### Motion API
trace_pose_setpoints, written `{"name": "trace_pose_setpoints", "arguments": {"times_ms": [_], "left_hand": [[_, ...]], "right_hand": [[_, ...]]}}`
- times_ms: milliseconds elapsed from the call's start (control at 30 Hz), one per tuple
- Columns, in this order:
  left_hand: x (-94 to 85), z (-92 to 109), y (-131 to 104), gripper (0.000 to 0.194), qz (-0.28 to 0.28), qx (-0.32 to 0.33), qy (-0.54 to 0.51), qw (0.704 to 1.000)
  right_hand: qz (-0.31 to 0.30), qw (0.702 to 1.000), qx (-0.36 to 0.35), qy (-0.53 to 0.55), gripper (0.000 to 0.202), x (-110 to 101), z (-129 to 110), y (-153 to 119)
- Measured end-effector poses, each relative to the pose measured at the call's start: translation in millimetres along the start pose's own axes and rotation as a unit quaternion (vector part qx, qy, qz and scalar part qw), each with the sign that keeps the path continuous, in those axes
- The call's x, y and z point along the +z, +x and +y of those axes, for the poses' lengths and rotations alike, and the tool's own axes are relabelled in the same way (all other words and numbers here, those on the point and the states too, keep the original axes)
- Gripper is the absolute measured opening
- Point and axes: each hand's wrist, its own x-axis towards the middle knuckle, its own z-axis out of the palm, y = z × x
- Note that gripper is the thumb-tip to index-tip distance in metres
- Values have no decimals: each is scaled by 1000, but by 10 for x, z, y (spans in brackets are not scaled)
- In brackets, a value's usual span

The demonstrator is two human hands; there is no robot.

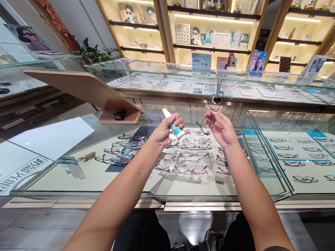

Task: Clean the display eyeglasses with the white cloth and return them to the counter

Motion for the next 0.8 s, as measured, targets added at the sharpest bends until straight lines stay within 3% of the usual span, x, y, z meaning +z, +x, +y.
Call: {"name": "trace_pose_setpoints", "arguments": {"times_ms": [133, 267, 800], "left_hand": [[40, 25, -34, 78, -59, 9, -17, 998], [89, 44, -39, 86, -75, 19, 16, 997], [137, 122, -39, 85, 1, 39, 116, 992]], "right_hand": [[-7, 1000, 8, 23, 24, 37, -5, -24], [-7, 999, 17, 27, 25, 50, 3, -38], [-39, 998, 40, -29, 37, 151, 98, -71]]}}
